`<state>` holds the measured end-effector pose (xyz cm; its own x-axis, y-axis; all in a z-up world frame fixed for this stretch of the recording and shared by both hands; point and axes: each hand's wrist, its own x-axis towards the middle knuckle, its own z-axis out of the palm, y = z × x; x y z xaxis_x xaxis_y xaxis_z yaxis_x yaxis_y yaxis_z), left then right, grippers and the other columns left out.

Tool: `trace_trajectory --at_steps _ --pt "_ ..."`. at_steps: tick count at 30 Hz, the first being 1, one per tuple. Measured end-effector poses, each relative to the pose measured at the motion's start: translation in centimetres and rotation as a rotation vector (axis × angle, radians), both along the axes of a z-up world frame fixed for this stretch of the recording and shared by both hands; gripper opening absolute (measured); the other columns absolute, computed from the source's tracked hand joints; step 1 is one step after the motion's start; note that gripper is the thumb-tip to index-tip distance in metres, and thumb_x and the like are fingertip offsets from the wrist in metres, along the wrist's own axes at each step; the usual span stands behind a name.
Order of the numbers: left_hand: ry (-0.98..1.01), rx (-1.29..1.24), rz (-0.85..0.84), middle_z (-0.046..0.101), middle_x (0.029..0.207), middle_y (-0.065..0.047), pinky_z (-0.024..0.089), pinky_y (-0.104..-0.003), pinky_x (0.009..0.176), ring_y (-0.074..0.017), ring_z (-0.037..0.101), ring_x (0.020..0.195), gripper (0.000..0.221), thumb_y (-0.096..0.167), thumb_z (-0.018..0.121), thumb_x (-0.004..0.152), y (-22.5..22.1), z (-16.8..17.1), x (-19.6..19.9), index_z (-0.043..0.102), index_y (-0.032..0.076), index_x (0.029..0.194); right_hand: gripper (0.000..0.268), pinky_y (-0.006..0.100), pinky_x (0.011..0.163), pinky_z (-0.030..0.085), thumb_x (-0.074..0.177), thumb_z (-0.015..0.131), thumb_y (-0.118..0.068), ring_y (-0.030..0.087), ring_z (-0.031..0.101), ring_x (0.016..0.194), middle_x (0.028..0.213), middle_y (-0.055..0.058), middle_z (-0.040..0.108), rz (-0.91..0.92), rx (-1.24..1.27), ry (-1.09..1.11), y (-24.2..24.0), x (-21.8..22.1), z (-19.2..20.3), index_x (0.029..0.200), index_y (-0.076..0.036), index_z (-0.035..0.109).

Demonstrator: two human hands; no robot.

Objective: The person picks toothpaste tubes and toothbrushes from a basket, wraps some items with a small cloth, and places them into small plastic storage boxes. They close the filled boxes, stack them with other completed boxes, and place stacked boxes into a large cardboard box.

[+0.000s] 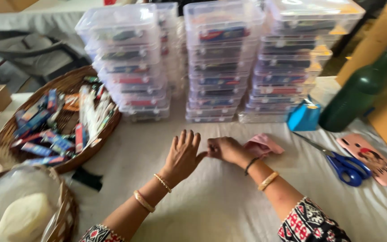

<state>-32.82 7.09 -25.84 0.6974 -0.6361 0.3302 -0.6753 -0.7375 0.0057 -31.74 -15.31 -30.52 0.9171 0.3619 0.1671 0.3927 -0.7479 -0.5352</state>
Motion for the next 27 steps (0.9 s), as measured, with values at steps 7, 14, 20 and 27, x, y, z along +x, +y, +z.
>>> trace_trajectory --at_steps 7,14,20,27 --pt "0.157 -0.098 -0.033 0.029 0.162 -0.024 0.014 -0.058 0.121 -0.0404 0.019 0.152 0.084 0.06 0.043 0.101 5.0 -4.4 -1.2 0.03 -0.003 0.155 0.033 0.038 0.065 0.054 0.085 0.077 -0.039 0.023 0.069 0.068 0.074 0.008 0.071 -0.017 -0.014 0.096 0.2 -0.3 1.0 0.091 -0.008 0.066" --pt "0.192 -0.019 0.092 0.023 0.163 -0.023 0.008 -0.06 0.12 -0.0395 0.014 0.153 0.089 0.064 0.038 0.1 9.3 -3.7 -5.1 0.024 -0.004 0.156 0.029 0.035 0.061 0.051 0.085 0.078 -0.034 0.018 0.062 0.062 0.068 0.006 0.067 -0.066 -0.002 0.148 0.0 -0.5 1.4 0.091 -0.008 0.066" --pt "0.19 0.051 0.173 0.021 0.163 -0.023 0.009 -0.063 0.118 -0.0418 0.013 0.152 0.088 0.063 0.04 0.1 13.7 -3.2 -9.6 0.023 -0.003 0.156 0.026 0.034 0.063 0.051 0.085 0.077 -0.03 0.016 0.063 0.064 0.071 0.004 0.068 -0.053 0.007 0.152 0.2 -0.7 1.7 0.092 -0.008 0.066" --pt "0.395 0.385 0.16 0.052 0.14 -0.022 0.047 -0.051 0.101 -0.0416 0.051 0.128 0.076 0.063 0.05 0.094 17.6 5.2 -11.3 0.043 0.008 0.146 0.026 0.035 0.069 0.054 0.087 0.076 -0.029 0.017 0.065 0.07 0.079 0.005 0.07 -0.045 -0.034 0.117 0.4 -1.2 2.4 0.094 -0.007 0.064"
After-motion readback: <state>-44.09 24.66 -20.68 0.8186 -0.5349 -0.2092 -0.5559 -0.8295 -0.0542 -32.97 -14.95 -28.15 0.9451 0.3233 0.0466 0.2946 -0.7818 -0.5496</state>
